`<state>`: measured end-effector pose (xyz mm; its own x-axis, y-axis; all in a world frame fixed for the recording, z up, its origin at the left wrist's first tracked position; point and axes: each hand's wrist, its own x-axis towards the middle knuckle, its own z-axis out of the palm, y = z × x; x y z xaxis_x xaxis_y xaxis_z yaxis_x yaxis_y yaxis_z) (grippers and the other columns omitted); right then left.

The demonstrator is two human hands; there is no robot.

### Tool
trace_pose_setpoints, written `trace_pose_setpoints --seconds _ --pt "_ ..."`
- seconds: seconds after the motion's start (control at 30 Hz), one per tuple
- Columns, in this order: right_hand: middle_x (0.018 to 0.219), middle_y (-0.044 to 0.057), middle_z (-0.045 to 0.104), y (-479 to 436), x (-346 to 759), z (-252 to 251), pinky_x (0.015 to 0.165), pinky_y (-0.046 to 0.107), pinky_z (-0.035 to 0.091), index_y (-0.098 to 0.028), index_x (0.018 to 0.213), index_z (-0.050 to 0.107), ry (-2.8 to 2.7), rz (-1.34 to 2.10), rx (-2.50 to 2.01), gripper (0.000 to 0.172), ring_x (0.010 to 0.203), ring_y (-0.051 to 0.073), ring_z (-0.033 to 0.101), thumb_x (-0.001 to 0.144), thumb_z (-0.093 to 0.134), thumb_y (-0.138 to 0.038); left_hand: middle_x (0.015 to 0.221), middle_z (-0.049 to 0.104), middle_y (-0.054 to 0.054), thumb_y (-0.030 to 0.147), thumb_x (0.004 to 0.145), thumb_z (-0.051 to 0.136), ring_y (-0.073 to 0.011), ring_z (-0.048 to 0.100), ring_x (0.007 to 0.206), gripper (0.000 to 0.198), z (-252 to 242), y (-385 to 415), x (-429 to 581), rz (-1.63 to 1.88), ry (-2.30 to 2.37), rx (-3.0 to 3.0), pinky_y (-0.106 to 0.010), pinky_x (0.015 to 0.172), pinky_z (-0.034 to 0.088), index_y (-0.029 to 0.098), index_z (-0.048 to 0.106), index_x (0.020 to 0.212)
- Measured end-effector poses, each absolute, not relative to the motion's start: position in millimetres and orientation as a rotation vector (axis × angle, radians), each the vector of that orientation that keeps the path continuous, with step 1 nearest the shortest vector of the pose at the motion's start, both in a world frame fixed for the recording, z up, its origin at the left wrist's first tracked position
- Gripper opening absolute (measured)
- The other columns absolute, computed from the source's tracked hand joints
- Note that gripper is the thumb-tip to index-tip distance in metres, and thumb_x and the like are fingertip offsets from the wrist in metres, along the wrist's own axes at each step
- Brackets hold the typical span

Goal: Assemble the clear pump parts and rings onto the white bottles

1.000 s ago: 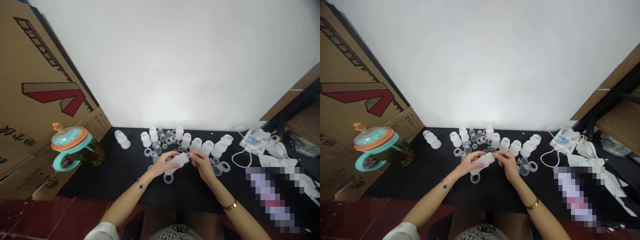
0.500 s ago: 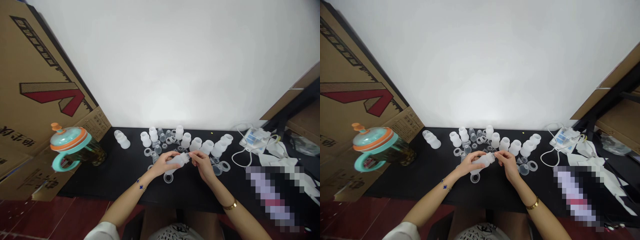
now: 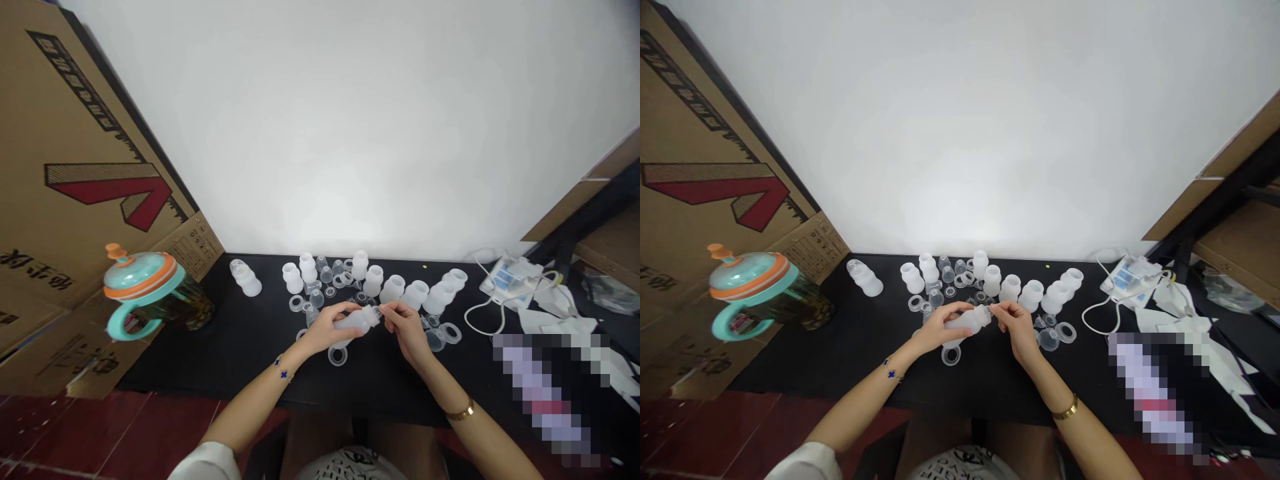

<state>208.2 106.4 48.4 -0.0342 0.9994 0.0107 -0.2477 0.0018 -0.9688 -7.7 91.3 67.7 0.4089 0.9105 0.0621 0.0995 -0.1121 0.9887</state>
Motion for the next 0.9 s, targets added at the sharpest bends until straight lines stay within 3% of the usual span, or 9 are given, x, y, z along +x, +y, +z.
trace_pose_setpoints --seconds 0.57,0.9 --pt "0.048 -0.006 0.042 105.7 206.8 50.7 0.048 0.028 0.023 -0.020 0.062 0.060 -1.079 1.300 -1.033 0.035 0.046 0.010 0.034 0.076 0.082 -0.043 0.107 0.073 -0.010 0.041 0.074 0.080 -0.0271 0.066 0.102 0.053 66.9 90.4 -5.5 0.950 1.030 1.683 -0.037 0.090 0.053 0.017 0.068 0.120" --pt "0.046 -0.007 0.041 107.5 206.4 47.0 0.048 0.029 0.023 -0.020 0.061 0.057 -1.069 1.271 -1.045 0.037 0.045 0.010 0.033 0.075 0.083 -0.043 0.119 0.069 -0.009 0.042 0.074 0.081 -0.0251 0.065 0.104 0.053 66.6 90.8 -4.6 0.997 1.021 1.821 -0.034 0.088 0.053 0.021 0.068 0.120"
